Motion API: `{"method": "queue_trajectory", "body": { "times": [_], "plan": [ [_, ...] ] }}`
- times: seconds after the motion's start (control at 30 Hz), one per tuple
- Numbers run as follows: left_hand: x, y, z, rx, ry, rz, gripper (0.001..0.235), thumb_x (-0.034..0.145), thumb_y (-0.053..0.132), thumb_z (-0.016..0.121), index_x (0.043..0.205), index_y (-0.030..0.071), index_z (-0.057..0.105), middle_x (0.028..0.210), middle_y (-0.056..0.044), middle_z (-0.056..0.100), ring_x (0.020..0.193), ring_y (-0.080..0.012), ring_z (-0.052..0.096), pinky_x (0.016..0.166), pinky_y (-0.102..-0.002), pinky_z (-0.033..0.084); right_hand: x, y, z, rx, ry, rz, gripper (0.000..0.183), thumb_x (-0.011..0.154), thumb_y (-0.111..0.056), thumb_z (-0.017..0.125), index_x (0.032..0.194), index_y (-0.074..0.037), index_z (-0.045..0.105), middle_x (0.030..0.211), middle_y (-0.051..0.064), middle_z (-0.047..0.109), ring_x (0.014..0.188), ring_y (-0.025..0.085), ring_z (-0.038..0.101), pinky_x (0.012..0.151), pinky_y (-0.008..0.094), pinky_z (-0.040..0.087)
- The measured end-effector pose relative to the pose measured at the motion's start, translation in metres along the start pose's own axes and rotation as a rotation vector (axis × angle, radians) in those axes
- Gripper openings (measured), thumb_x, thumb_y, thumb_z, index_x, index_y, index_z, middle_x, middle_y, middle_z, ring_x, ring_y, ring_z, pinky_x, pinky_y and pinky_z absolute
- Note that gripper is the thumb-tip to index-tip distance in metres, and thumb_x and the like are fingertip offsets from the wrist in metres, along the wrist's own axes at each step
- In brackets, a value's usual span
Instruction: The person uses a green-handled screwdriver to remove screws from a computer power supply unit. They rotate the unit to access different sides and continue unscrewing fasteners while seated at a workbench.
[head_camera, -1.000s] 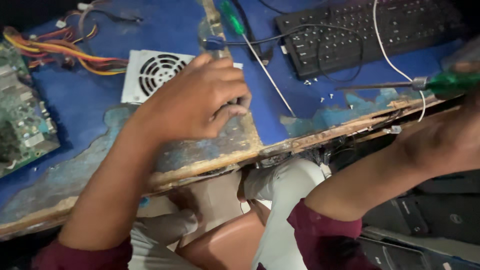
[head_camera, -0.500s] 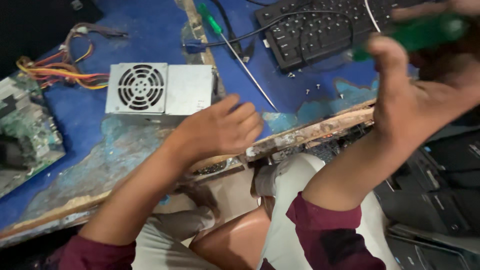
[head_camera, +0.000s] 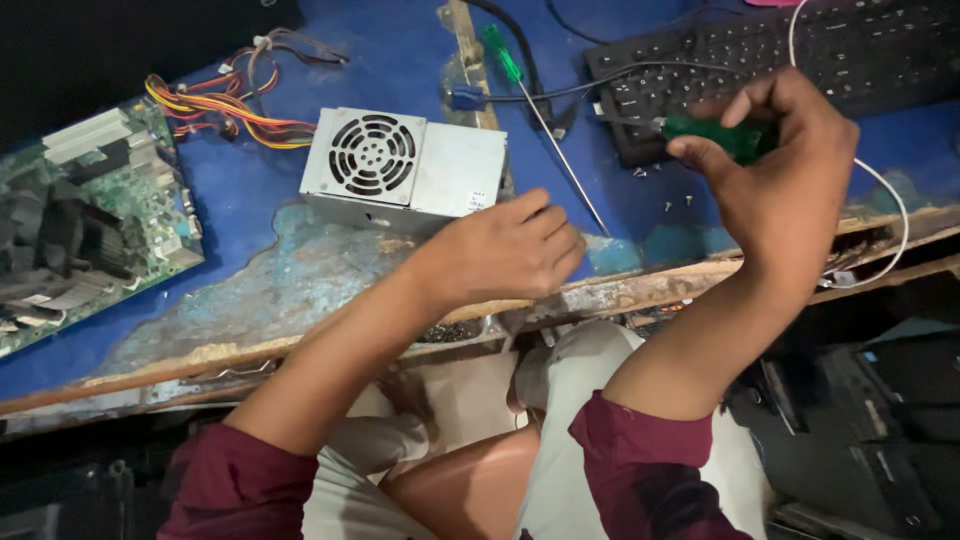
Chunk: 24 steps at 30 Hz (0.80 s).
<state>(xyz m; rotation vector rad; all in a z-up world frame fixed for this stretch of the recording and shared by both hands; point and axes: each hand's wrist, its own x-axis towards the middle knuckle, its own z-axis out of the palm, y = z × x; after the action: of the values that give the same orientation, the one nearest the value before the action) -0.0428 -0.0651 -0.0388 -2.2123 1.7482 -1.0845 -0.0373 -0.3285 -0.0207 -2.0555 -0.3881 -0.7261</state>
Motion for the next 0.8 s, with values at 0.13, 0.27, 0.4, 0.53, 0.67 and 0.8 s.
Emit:
{"method": "queue_trajectory", "body": {
  "times": [0.13,0.27,0.4,0.53,0.67,0.8],
  "plan": [
    [0.000,0.002,0.004,-0.070,0.028,-0.027,0.008,0.082,0.019,0.064,0.084,0.013,0.068,0.079,0.002,0.061,0.083,-0.0156,0.061,0.082,-0.029,0.045,-0.004,0.017,0.004,0.007,-0.033,0.107,0.032,0.091,0.019,0.079,0.095,0.002,0.053,0.096,0.011,0.071,0.108,0.018,0.080,0.093,0.029,0.064],
    [0.001,0.004,0.006,-0.085,-0.098,-0.052,0.016,0.086,0.017,0.064,0.096,0.008,0.073,0.091,-0.001,0.070,0.087,-0.0178,0.064,0.084,-0.031,0.047,-0.002,0.027,0.007,0.022,-0.018,0.113,0.033,0.089,0.019,0.080,0.096,0.003,0.053,0.094,0.008,0.070,0.110,0.018,0.079,0.092,0.028,0.062],
    [0.005,0.004,0.005,0.060,-0.032,-0.115,0.051,0.088,0.024,0.061,0.136,0.007,0.063,0.136,-0.008,0.067,0.108,-0.0198,0.066,0.097,-0.036,0.047,-0.002,0.028,0.007,-0.060,-0.027,0.020,0.033,0.085,0.019,0.083,0.097,0.005,0.056,0.098,0.011,0.070,0.100,0.018,0.074,0.087,0.028,0.059],
    [0.011,-0.006,-0.006,-0.057,0.064,-0.213,0.052,0.098,0.023,0.060,0.150,0.016,0.053,0.149,-0.009,0.060,0.124,-0.0281,0.063,0.101,-0.043,0.045,0.001,0.026,0.012,0.036,-0.028,0.155,0.030,0.083,0.013,0.080,0.099,0.001,0.058,0.095,0.006,0.068,0.091,0.012,0.072,0.081,0.026,0.059],
    [-0.010,-0.029,-0.026,-0.175,0.134,-0.506,0.037,0.097,0.005,0.061,0.134,0.012,0.061,0.129,-0.006,0.068,0.115,-0.0241,0.065,0.093,-0.047,0.045,0.002,0.023,0.015,-0.056,-0.109,0.114,0.035,0.079,0.017,0.080,0.104,0.003,0.060,0.098,0.009,0.071,0.096,0.015,0.075,0.084,0.029,0.060],
    [-0.056,-0.061,-0.045,-0.067,0.376,-0.727,0.015,0.105,0.001,0.056,0.118,0.005,0.063,0.118,-0.010,0.066,0.113,-0.0315,0.060,0.099,-0.046,0.042,0.001,0.016,0.017,-0.103,-0.169,0.108,0.031,0.083,0.013,0.080,0.108,0.002,0.064,0.099,0.011,0.074,0.095,0.016,0.076,0.084,0.029,0.059]
  ]
}}
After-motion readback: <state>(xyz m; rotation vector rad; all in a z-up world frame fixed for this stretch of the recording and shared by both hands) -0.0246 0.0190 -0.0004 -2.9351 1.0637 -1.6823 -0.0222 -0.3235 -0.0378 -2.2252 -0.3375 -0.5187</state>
